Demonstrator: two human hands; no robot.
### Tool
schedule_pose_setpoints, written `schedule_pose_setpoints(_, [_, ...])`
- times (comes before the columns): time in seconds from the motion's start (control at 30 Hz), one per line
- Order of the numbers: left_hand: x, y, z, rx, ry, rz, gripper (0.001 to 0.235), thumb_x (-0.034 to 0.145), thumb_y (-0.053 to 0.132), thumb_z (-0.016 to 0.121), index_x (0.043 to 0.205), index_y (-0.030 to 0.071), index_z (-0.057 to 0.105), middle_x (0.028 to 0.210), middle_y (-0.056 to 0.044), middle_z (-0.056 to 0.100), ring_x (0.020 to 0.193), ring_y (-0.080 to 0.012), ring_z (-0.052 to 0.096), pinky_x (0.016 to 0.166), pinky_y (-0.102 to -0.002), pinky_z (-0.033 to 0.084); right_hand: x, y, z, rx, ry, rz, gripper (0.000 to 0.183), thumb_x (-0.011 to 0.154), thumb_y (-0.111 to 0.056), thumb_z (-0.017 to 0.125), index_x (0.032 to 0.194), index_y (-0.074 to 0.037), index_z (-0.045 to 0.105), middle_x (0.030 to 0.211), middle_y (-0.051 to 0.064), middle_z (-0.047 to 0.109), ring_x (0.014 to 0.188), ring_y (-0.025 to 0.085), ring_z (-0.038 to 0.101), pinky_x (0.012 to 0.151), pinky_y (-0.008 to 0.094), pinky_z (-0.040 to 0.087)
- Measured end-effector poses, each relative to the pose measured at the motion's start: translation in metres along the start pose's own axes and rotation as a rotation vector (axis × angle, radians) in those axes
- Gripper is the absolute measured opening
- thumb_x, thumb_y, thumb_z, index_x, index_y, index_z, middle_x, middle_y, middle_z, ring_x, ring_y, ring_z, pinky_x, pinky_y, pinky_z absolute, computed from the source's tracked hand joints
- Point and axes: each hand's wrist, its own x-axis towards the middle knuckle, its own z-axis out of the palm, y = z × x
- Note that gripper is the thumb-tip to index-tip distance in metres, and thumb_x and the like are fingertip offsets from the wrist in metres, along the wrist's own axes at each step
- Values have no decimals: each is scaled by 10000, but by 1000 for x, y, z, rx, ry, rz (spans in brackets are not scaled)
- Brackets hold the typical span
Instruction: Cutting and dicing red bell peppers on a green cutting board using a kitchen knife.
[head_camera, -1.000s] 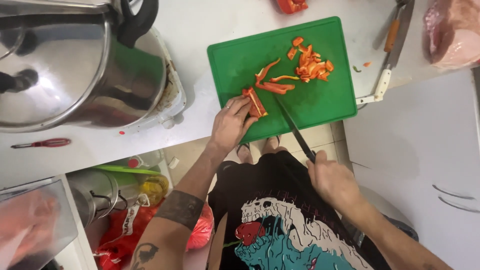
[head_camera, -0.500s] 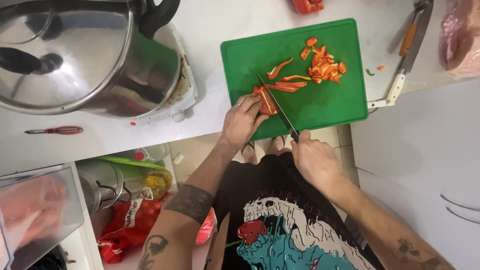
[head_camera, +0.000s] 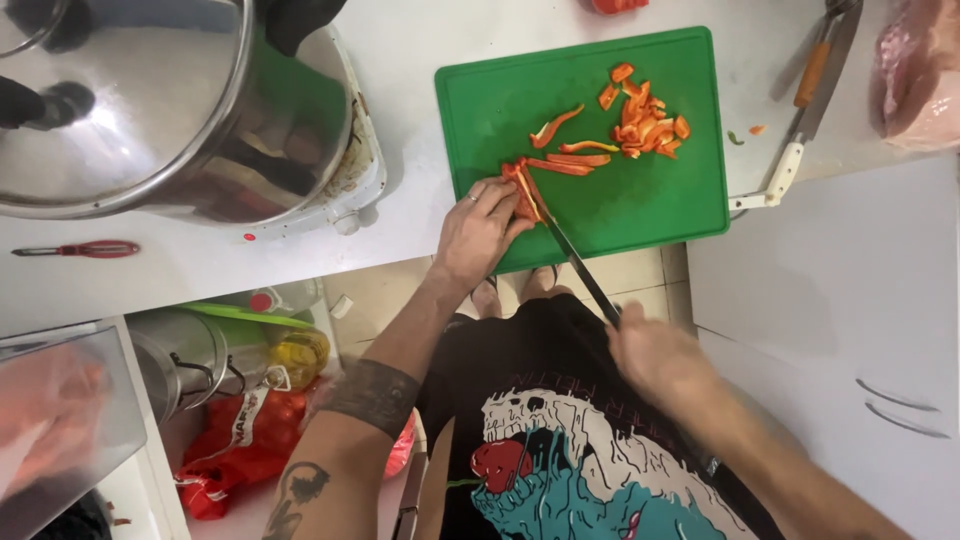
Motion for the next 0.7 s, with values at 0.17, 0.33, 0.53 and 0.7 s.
schedule_pose_setpoints(0.17, [5, 1, -6, 18, -3, 14, 517, 1038, 504, 981, 1319, 78, 899, 1377, -59, 815, 1467, -294, 769, 1235, -398, 663, 2, 22, 32, -21, 77, -15, 659, 1307, -614, 311, 1315, -50, 651, 1063, 281, 896, 1130, 544, 927, 1003, 671, 737])
schedule_pose_setpoints(0.33, [0, 4, -10, 16, -22, 11, 526, 1065, 507, 966, 1332, 61, 893, 1401, -75, 813, 1483, -303, 764, 1243, -409, 655, 31, 2, 28, 25, 164, -31, 619, 1316, -603, 298, 1295, -70, 612, 1029, 289, 886, 1079, 557, 925, 985, 702, 727])
schedule_pose_setpoints(0.53, [3, 5, -12, 39, -43, 4, 515, 1056, 480, 975, 1359, 72, 891, 1414, -59, 799, 1501, -293, 748, 1239, -407, 650, 32, 22, 52, 12, 103, -43, 676, 1284, -684, 275, 1314, -88, 592, 1032, 281, 900, 1085, 564, 928, 989, 714, 716])
schedule_pose_setpoints(0.7, [4, 9, -14, 25, -59, -25, 505, 1063, 470, 968, 1351, 62, 892, 1414, -69, 801, 1493, -299, 749, 1234, -410, 651, 16, 18, 29, 34, 249, -19, 461, 1320, -445, 369, 1242, -85, 646, 934, 258, 897, 983, 494, 957, 882, 589, 754])
